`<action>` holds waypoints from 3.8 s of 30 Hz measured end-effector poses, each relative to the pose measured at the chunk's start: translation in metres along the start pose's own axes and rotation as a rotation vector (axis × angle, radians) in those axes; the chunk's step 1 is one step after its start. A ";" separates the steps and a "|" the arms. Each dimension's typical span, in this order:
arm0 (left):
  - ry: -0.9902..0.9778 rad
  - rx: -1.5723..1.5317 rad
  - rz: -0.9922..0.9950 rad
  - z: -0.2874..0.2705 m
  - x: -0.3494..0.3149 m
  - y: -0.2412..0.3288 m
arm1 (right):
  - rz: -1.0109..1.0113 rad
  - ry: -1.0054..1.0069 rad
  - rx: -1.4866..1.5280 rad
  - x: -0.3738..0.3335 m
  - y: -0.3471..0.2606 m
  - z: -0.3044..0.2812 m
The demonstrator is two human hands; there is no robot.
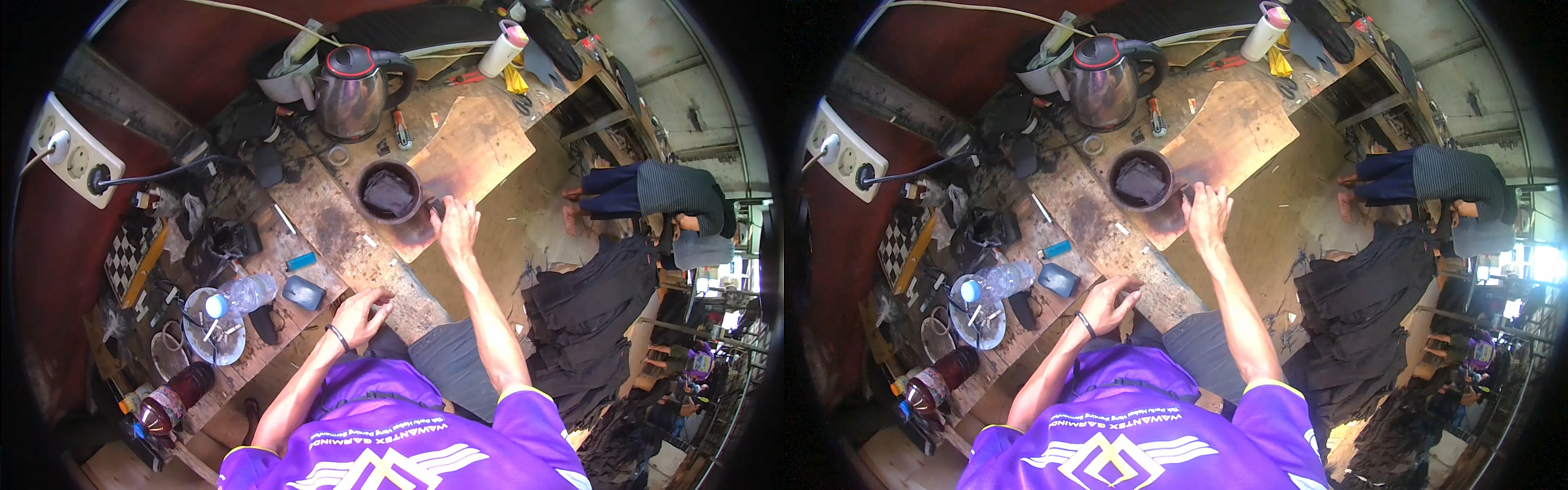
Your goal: The person works at a cluttered workbench, scraping a dark patch on a wooden board, then uses a screwdriver to pry and adjust a small black shoe part. They handle a plastic bag and a small container, and repeatedly rub the shoe part with a dark substance from a bowl.
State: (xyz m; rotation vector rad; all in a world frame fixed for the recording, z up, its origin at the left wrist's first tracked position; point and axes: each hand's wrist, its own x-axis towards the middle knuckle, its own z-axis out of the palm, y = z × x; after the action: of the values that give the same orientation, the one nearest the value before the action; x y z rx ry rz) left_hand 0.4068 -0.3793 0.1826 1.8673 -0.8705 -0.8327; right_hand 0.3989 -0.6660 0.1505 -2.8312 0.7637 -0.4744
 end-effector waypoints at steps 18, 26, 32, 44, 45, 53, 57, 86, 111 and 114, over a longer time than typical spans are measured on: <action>0.028 -0.020 -0.036 -0.002 -0.024 -0.014 | 0.425 -0.420 1.750 0.047 0.016 -0.058; -0.026 0.017 -0.073 0.000 -0.028 -0.011 | -0.295 -0.290 0.240 0.074 -0.059 -0.010; 0.018 -0.010 -0.092 0.002 -0.034 -0.016 | -0.336 -0.390 -0.028 0.070 -0.081 -0.007; 0.026 0.018 -0.085 -0.002 -0.038 -0.015 | 0.232 -0.593 1.611 0.084 -0.025 -0.037; 0.031 -0.001 -0.083 -0.001 -0.037 -0.015 | 0.269 -0.606 1.747 0.078 -0.022 -0.039; -0.047 0.029 -0.065 0.005 -0.031 -0.018 | 0.198 -0.528 1.983 0.056 -0.027 -0.055; -0.047 0.059 -0.063 0.003 -0.028 -0.017 | 0.337 -0.405 1.851 0.059 -0.022 -0.055; -0.147 0.015 -0.115 0.005 -0.026 -0.015 | 0.573 0.037 0.939 0.007 0.037 0.005; -0.139 -0.032 -0.108 0.003 -0.027 -0.017 | -0.031 -0.046 0.019 -0.005 0.006 0.001; -0.145 -0.025 -0.097 0.003 -0.027 -0.016 | 0.217 -0.347 0.319 0.003 0.015 -0.004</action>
State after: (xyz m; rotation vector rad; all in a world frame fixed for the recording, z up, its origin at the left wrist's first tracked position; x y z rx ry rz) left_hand 0.3938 -0.3529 0.1717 1.8568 -0.8590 -1.0455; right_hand 0.3933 -0.6807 0.1510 -2.4082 0.8252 -0.0591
